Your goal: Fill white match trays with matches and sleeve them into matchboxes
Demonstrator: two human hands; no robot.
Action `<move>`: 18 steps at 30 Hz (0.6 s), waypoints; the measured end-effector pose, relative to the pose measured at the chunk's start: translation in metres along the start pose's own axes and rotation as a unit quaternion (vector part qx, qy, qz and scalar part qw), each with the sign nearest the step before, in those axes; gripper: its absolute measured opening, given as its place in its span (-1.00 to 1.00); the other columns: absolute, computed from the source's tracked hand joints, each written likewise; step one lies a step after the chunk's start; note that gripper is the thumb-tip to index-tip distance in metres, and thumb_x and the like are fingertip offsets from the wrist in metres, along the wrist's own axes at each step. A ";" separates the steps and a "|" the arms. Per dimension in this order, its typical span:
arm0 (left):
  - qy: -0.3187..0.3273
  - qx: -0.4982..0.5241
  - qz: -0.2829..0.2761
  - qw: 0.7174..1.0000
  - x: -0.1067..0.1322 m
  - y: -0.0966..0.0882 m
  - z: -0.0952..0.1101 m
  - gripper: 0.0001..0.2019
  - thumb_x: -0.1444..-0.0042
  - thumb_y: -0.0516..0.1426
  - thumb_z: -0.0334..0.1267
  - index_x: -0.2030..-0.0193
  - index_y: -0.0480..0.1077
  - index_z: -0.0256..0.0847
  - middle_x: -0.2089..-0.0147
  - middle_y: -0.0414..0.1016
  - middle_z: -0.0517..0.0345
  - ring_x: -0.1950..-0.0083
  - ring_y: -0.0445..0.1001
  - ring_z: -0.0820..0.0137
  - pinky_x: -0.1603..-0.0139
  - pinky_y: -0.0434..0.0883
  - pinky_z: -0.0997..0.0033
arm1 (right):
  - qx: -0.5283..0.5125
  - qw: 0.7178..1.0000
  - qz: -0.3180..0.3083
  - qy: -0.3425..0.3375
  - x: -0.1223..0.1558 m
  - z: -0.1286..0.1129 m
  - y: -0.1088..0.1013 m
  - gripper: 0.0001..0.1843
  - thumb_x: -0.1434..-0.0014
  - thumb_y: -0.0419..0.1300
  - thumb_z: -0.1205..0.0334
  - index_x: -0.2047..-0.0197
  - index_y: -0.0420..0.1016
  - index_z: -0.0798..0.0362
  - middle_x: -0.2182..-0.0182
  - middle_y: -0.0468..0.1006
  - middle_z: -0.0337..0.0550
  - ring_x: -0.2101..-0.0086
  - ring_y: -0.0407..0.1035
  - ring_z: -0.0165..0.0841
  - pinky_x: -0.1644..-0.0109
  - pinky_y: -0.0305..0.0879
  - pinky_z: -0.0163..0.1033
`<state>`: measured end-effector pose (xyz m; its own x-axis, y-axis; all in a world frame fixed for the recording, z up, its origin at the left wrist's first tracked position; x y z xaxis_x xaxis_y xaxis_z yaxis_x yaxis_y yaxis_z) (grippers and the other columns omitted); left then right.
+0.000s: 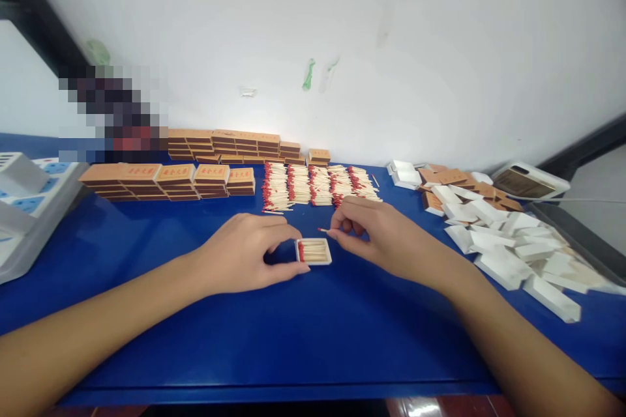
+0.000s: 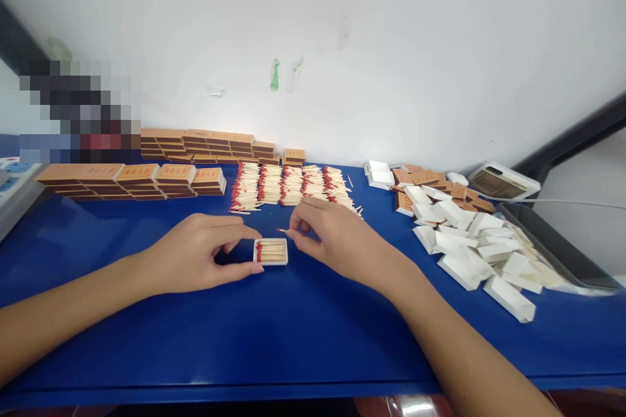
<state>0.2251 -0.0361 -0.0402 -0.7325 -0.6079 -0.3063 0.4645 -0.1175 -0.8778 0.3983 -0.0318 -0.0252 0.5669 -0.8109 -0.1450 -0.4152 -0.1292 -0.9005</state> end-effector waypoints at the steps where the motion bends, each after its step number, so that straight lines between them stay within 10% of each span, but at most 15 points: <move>1: 0.003 0.000 -0.007 1.000 0.000 0.002 0.000 -0.70 -0.30 0.28 0.00 -0.02 0.60 -0.13 0.39 0.45 0.30 0.44 0.40 0.51 0.38 0.25 0.46 | -0.006 1.000 -0.006 -0.003 0.001 -0.002 0.002 -0.88 -0.43 0.21 0.23 0.20 0.48 0.01 0.28 0.53 -0.20 0.30 0.39 -0.36 0.22 0.23 -0.24; 10: 0.002 -0.023 -0.020 1.000 0.002 0.007 -0.003 -0.64 -0.34 0.25 0.06 -0.06 0.57 -0.17 0.31 0.51 0.26 0.38 0.46 0.46 0.36 0.27 0.41 | 0.007 0.998 -0.053 -0.029 0.002 -0.030 0.022 -0.92 -0.41 0.22 0.34 0.19 0.50 0.04 0.22 0.56 -0.16 0.28 0.43 -0.35 0.23 0.23 -0.25; 18: 0.025 -0.034 -0.015 0.999 0.006 0.005 0.004 -0.66 -0.36 0.23 0.05 -0.06 0.57 -0.14 0.30 0.52 0.26 0.39 0.45 0.47 0.36 0.24 0.39 | 0.069 0.995 0.064 0.034 0.000 0.014 -0.025 -0.87 -0.40 0.19 0.31 0.22 0.55 0.04 0.34 0.55 -0.17 0.33 0.41 -0.32 0.25 0.22 -0.23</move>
Point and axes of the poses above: each hand's wrist, its own x-axis away from the middle knuckle, its own y-axis out of the palm, z = x × y, the point moved 8 cm from there along -x, towards the middle knuckle
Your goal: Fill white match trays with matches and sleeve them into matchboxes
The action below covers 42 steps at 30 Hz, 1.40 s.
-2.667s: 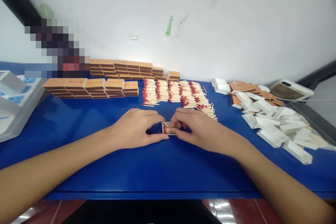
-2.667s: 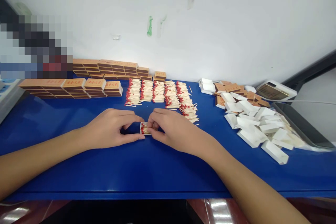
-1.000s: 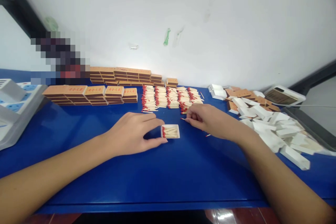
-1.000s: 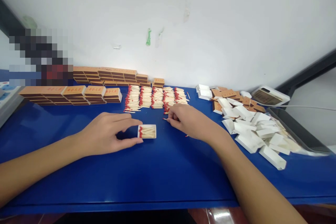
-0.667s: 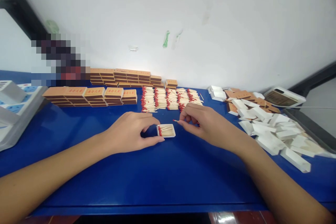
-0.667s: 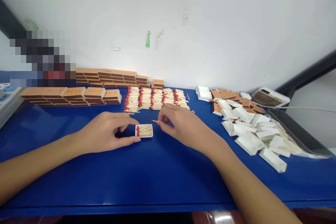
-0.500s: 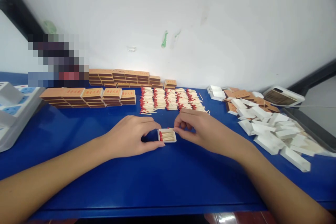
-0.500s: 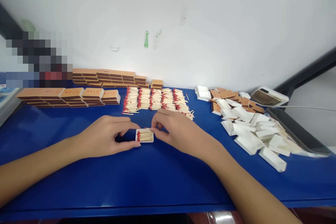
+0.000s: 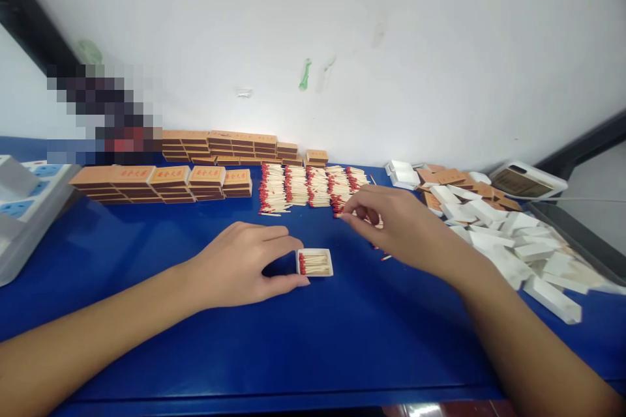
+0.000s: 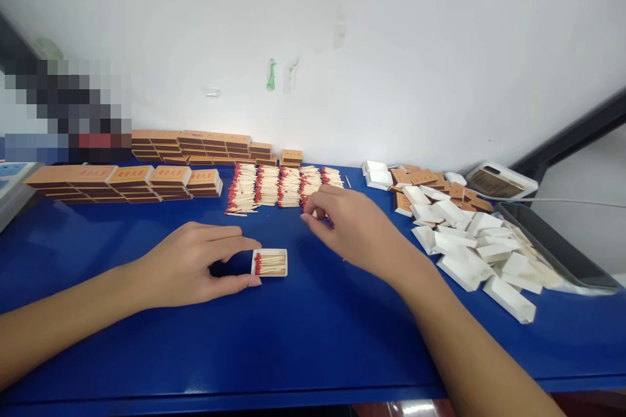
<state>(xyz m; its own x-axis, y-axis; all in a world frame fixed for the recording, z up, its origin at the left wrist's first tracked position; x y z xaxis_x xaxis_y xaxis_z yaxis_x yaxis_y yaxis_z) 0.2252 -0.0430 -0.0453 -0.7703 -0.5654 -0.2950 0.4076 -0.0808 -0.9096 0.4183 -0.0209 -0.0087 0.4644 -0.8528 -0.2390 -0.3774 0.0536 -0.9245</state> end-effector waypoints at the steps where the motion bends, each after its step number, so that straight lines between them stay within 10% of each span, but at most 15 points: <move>1: -0.005 -0.003 -0.001 1.000 0.000 0.000 -0.002 -0.65 -0.37 0.22 0.06 -0.07 0.57 -0.14 0.30 0.52 0.26 0.39 0.46 0.46 0.36 0.24 0.39 | 0.018 1.000 -0.004 0.017 -0.001 0.010 -0.001 -0.87 -0.38 0.19 0.32 0.24 0.55 0.04 0.34 0.55 -0.16 0.34 0.41 -0.31 0.26 0.21 -0.22; 7: -0.025 -0.002 -0.049 0.998 -0.002 0.008 -0.007 -0.65 -0.38 0.21 0.08 -0.08 0.57 -0.11 0.27 0.53 0.24 0.36 0.47 0.44 0.34 0.24 0.37 | 0.044 0.993 -0.073 0.080 -0.005 0.044 0.018 -0.90 -0.34 0.26 0.29 0.26 0.53 0.03 0.32 0.58 -0.13 0.32 0.40 -0.27 0.27 0.18 -0.21; 26: -0.051 -0.001 -0.059 0.997 -0.003 0.008 -0.013 -0.62 -0.37 0.21 0.10 -0.11 0.58 -0.11 0.27 0.54 0.24 0.34 0.49 0.44 0.34 0.26 0.38 | 0.014 0.992 -0.102 0.076 -0.005 0.049 0.029 -0.88 -0.32 0.15 0.37 0.27 0.45 0.02 0.34 0.54 -0.16 0.37 0.37 -0.33 0.30 0.19 -0.23; 42: -0.048 0.010 -0.041 0.998 -0.005 0.009 -0.011 -0.64 -0.38 0.19 0.08 -0.06 0.57 -0.14 0.23 0.58 0.21 0.31 0.51 0.42 0.30 0.28 0.38 | -0.171 0.981 -0.091 -0.029 0.002 -0.038 0.051 -0.96 -0.37 0.28 0.29 0.18 0.51 0.03 0.32 0.50 -0.23 0.34 0.36 -0.41 0.24 0.24 -0.28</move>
Point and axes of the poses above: each hand's wrist, its own x-axis away from the middle knuckle, its own y-axis out of the palm, z = x × y, the point moved 8 cm from there along -x, towards the middle knuckle
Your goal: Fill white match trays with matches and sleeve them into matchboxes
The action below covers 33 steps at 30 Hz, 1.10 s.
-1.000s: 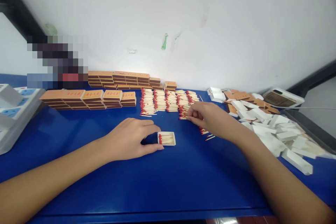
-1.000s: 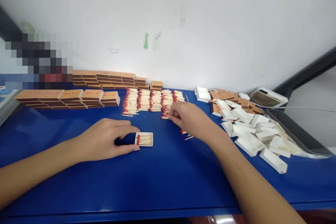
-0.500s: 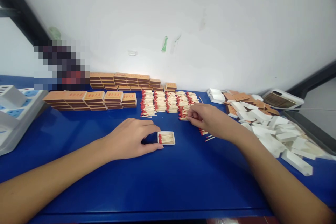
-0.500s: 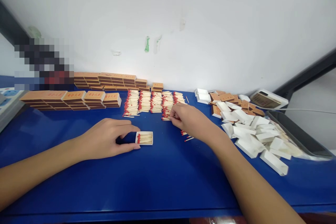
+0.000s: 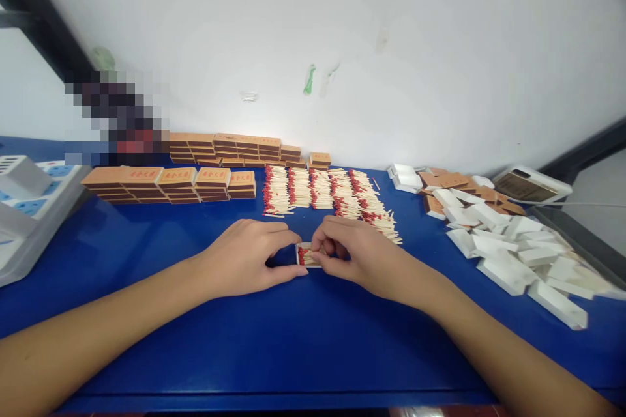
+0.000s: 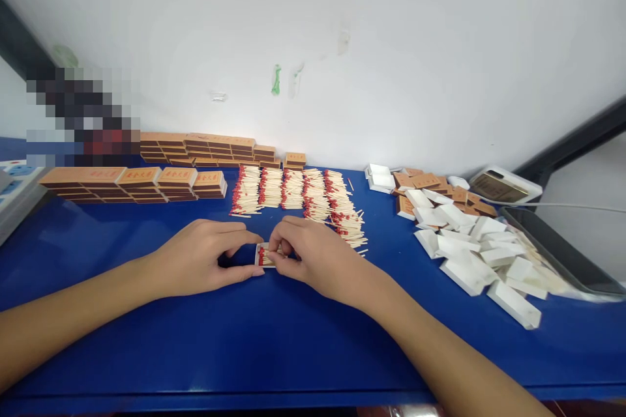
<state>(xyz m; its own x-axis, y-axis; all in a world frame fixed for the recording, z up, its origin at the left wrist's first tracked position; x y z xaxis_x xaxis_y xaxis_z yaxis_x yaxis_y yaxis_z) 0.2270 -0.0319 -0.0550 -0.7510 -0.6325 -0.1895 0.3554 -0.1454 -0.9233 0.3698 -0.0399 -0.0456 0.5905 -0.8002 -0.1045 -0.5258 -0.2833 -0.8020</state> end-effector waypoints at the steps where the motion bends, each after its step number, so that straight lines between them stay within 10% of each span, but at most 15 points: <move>1: 0.000 -0.001 0.003 1.000 0.000 0.000 0.000 -0.64 -0.38 0.19 0.08 -0.06 0.57 -0.14 0.24 0.57 0.22 0.32 0.50 0.42 0.31 0.28 0.38 | 0.001 1.000 -0.005 0.002 0.000 0.001 0.001 -0.96 -0.37 0.28 0.29 0.17 0.52 0.03 0.32 0.50 -0.24 0.34 0.36 -0.41 0.24 0.24 -0.28; 25: 0.009 -0.014 0.018 1.000 0.000 -0.002 0.002 -0.65 -0.36 0.23 0.06 -0.06 0.57 -0.14 0.28 0.56 0.22 0.38 0.49 0.43 0.37 0.27 0.40 | 0.085 0.995 -0.043 0.008 0.004 -0.002 -0.005 -0.89 -0.40 0.22 0.32 0.22 0.54 0.02 0.31 0.52 -0.22 0.33 0.36 -0.38 0.28 0.19 -0.25; 33: 0.006 -0.026 0.014 1.000 0.001 -0.001 0.001 -0.63 -0.38 0.20 0.09 -0.11 0.56 -0.12 0.28 0.55 0.22 0.37 0.51 0.43 0.35 0.29 0.39 | 0.177 0.980 0.057 0.076 0.008 0.038 -0.059 -0.82 -0.40 0.22 0.15 0.26 0.55 0.01 0.33 0.58 -0.15 0.35 0.40 -0.31 0.30 0.21 -0.22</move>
Point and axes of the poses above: each hand's wrist, its own x-axis away from the middle knuckle, its own y-axis out of the palm, z = x × y, the point moved 8 cm from there along -x, towards the middle knuckle
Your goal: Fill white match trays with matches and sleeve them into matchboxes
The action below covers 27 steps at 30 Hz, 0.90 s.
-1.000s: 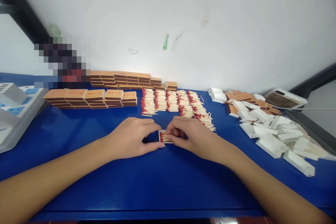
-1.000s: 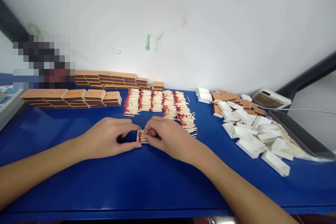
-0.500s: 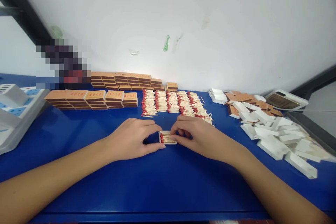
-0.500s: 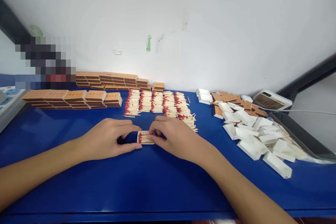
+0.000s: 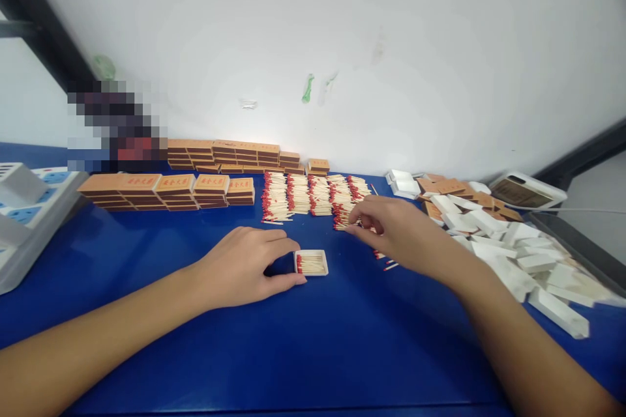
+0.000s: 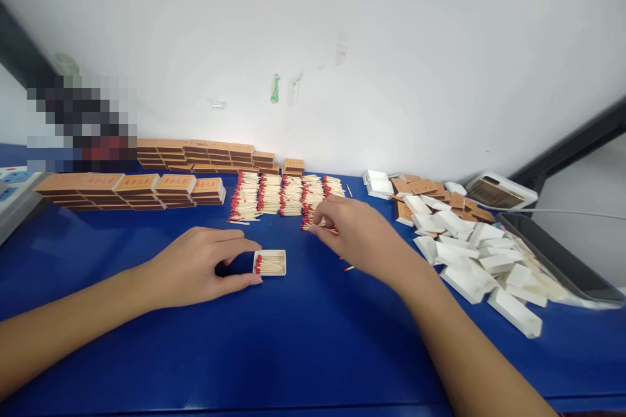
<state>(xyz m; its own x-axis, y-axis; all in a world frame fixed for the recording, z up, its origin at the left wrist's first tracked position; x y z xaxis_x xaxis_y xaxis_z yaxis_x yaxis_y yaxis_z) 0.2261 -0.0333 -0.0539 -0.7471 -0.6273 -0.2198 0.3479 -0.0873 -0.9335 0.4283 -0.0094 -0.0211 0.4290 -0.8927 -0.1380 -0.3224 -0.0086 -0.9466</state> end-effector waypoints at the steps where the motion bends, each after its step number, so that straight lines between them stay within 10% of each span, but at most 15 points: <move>1: 0.000 -0.002 -0.001 1.000 0.000 0.000 0.000 -0.62 -0.38 0.20 0.09 -0.10 0.56 -0.12 0.28 0.55 0.22 0.37 0.51 0.43 0.35 0.29 0.39 | 0.019 1.000 -0.007 0.013 -0.001 0.010 -0.001 -0.82 -0.37 0.24 0.15 0.28 0.54 0.01 0.34 0.58 -0.14 0.35 0.40 -0.30 0.31 0.20 -0.22; 27: -0.004 -0.003 -0.019 1.000 0.001 0.003 -0.002 -0.63 -0.39 0.19 0.08 -0.12 0.55 -0.13 0.25 0.56 0.23 0.32 0.53 0.37 0.33 0.26 0.35 | -0.074 0.988 -0.122 0.055 -0.003 0.015 0.025 -0.68 -0.46 0.15 -0.02 0.23 0.48 0.03 0.35 0.56 -0.15 0.40 0.34 -0.36 0.32 0.21 -0.22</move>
<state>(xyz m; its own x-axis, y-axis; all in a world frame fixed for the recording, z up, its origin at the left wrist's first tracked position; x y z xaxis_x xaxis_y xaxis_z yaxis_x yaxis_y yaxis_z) 0.2254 -0.0325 -0.0577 -0.7551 -0.6296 -0.1827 0.3159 -0.1053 -0.9429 0.4320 -0.0005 -0.0488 0.4183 -0.8991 0.1290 -0.3437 -0.2881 -0.8938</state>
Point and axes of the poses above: each hand's wrist, its own x-axis away from the middle knuckle, its own y-axis out of the palm, z = x × y, the point moved 8 cm from there along -x, towards the middle knuckle
